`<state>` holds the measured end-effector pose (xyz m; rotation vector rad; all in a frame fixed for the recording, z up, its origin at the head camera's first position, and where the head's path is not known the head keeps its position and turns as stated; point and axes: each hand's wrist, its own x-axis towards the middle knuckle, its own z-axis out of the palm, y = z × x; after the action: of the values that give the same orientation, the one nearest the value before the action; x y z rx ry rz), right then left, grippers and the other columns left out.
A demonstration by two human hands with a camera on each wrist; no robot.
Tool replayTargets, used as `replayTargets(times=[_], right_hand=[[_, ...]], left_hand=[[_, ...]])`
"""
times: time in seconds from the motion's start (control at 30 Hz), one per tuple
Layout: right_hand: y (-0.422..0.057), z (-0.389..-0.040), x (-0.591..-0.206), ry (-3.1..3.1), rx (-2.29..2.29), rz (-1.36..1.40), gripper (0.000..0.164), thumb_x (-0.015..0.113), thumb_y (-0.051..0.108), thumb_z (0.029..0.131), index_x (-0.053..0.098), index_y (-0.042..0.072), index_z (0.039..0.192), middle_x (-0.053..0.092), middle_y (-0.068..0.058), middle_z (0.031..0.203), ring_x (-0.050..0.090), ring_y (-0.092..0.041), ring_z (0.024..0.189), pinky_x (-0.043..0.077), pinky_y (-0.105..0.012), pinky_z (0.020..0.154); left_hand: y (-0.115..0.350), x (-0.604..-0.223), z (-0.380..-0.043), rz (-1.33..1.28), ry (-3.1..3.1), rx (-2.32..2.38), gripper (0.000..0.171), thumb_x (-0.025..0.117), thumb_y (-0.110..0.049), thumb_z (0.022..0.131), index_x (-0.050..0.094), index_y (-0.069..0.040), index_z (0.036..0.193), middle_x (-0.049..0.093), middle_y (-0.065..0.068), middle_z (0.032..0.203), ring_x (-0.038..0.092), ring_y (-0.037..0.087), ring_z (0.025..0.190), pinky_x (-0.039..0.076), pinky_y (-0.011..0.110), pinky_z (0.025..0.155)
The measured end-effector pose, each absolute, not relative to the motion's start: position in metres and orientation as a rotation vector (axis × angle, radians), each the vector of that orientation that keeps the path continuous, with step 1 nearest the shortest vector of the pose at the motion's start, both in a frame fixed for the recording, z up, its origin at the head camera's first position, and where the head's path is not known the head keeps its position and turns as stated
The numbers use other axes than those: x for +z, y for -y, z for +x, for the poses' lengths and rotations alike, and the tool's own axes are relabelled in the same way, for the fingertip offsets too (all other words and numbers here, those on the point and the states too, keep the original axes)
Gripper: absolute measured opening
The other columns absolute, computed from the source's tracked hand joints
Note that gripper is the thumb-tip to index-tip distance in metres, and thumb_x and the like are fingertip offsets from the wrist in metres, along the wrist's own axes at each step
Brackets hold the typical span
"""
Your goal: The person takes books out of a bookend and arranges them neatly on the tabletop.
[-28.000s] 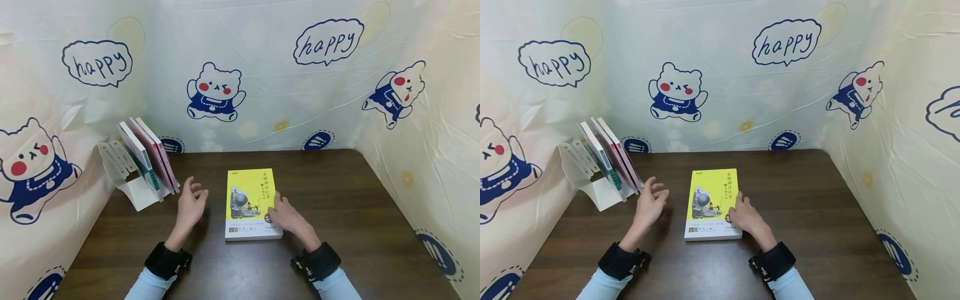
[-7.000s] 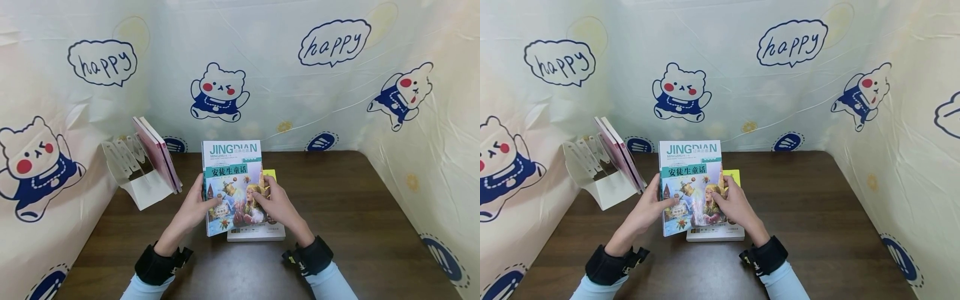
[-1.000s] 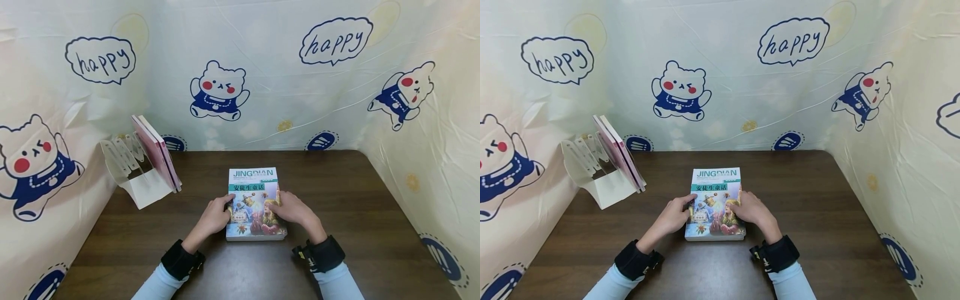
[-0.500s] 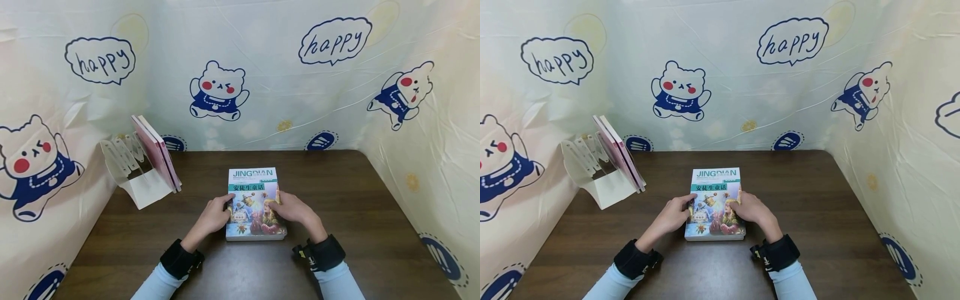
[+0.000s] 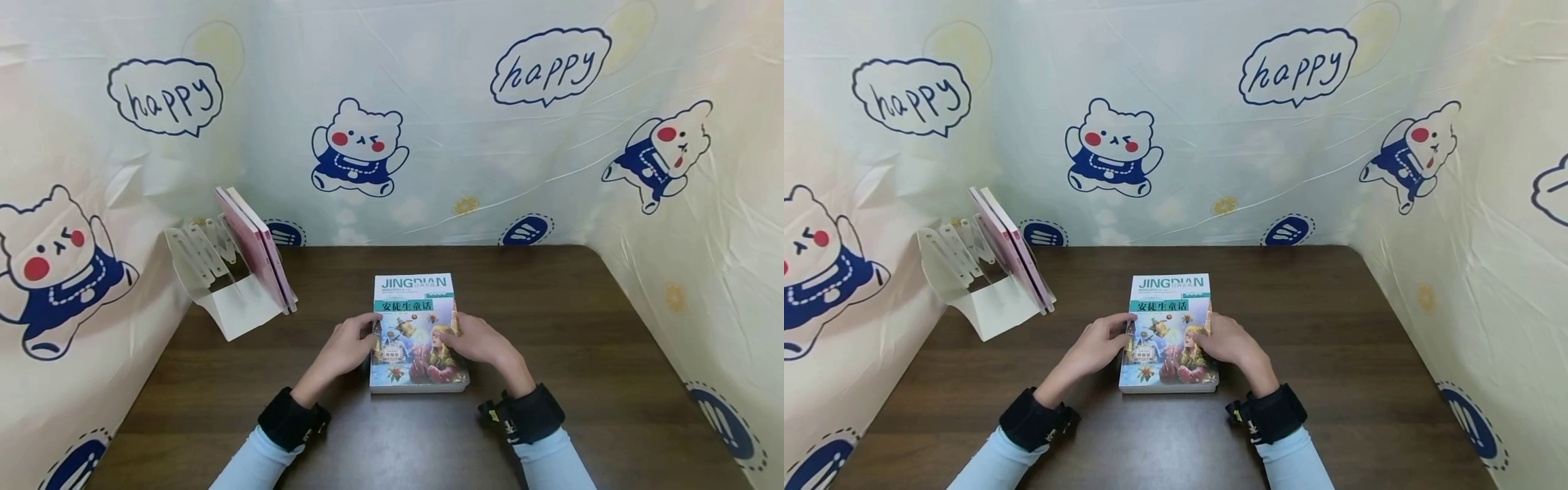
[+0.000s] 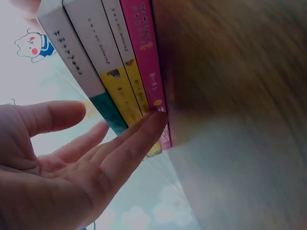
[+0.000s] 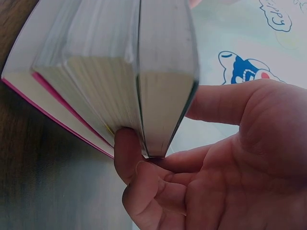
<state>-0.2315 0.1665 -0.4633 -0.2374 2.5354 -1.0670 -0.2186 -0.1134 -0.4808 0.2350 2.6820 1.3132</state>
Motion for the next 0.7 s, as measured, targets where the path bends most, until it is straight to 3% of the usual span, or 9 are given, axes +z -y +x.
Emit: replayTargets(times=[0.17, 0.33, 0.7], right_hand=[[-0.166, -0.232, -0.463, -2.537, -1.062, -0.239, 0.053, 0.066, 0.027, 0.105, 0.052, -0.004, 0.146, 0.068, -0.008, 0.102, 0.064, -0.022, 0.087, 0.055, -0.039, 0.079], [-0.166, -0.232, -0.462, -2.539, -1.065, -0.242, 0.050, 0.065, 0.026, 0.106, 0.053, -0.004, 0.144, 0.068, -0.008, 0.101, 0.063, -0.022, 0.087, 0.054, -0.039, 0.078], [-0.165, -0.230, -0.460, -2.529, -1.072, -0.242, 0.051, 0.064, 0.027, 0.106, 0.052, -0.003, 0.146, 0.068, -0.008, 0.104, 0.063, -0.022, 0.088, 0.055, -0.041, 0.081]], left_hand=[[0.118, -0.481, -0.223, 0.129, -2.741, 1.477, 0.036, 0.064, -0.007, 0.104, 0.065, -0.005, 0.140, 0.068, 0.014, 0.133, 0.067, 0.029, 0.114, 0.055, 0.050, 0.096], [0.125, -0.478, -0.227, 0.035, -2.784, 1.656, 0.027, 0.063, -0.006, 0.104, 0.069, -0.006, 0.130, 0.070, 0.013, 0.119, 0.068, 0.029, 0.106, 0.057, 0.046, 0.089], [0.158, -0.468, -0.241, -0.276, -2.672, 1.984, 0.024, 0.058, -0.009, 0.107, 0.062, -0.004, 0.130, 0.064, 0.017, 0.116, 0.069, 0.037, 0.101, 0.062, 0.038, 0.081]])
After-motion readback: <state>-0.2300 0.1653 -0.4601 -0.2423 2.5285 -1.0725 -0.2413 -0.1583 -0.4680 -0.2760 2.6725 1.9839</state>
